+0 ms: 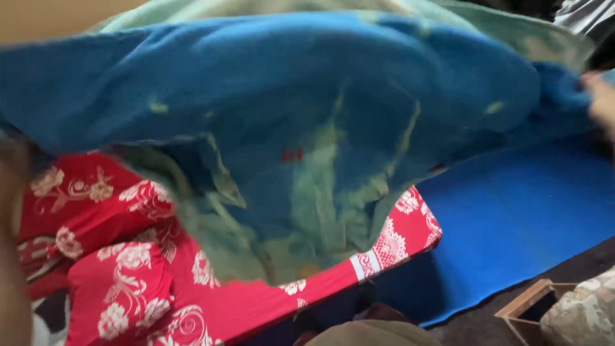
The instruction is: The person picks up a crumpled blue and light green towel from a chair, shakes it out, and folds it into a neat rectangle on a red floral bedspread. The folded towel is then placed on the bed.
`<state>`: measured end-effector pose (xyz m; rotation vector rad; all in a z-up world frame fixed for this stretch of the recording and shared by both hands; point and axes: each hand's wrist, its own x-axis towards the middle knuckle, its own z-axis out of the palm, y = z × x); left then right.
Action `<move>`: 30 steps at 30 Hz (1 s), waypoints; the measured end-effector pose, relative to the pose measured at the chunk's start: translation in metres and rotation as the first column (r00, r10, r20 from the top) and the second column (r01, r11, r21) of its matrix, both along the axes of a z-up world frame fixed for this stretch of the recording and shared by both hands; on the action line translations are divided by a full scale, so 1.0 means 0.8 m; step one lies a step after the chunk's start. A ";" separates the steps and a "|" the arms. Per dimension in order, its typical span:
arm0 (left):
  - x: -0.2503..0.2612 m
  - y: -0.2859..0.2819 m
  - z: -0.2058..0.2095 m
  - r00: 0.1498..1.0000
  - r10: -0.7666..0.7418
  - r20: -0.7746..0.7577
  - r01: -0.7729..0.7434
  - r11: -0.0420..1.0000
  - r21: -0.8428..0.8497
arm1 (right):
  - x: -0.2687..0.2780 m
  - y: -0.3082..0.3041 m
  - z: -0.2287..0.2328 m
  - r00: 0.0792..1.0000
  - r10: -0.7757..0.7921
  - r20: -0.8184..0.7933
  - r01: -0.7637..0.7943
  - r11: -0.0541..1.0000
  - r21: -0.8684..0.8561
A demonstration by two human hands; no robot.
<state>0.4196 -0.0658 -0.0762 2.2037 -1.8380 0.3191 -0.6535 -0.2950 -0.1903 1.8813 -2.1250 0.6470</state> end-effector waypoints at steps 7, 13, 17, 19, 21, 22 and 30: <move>-0.166 0.051 0.010 0.973 0.199 0.118 -0.231 0.804 0.549 | 0.276 0.172 0.071 0.909 -0.114 0.401 0.039 0.981 0.191; -0.237 0.032 -0.091 0.999 0.029 0.013 -0.032 0.852 0.523 | 0.435 0.243 0.047 0.550 -0.016 0.835 -0.327 0.916 0.233; -0.291 0.009 -0.171 0.988 0.010 -0.157 -0.017 0.999 -0.038 | 0.511 0.282 -0.007 0.503 -0.105 0.858 -0.417 0.840 0.348; -0.330 0.026 -0.169 0.976 0.061 -0.208 -0.077 0.994 -0.073 | 0.530 0.301 -0.031 0.460 -0.153 0.875 -0.457 0.804 0.381; -0.354 0.038 -0.172 0.958 0.111 -0.265 -0.143 0.984 -0.106 | 0.535 0.309 -0.048 0.421 -0.200 0.885 -0.496 0.766 0.409; -0.357 0.044 -0.173 0.963 0.119 -0.242 -0.117 0.993 0.023 | 0.531 0.309 -0.054 0.525 -0.149 0.838 -0.522 0.721 0.455; -0.343 0.083 -0.169 0.962 -0.054 -0.269 0.262 0.470 0.843 | 0.450 0.288 -0.124 0.935 0.200 0.293 -0.351 0.396 0.849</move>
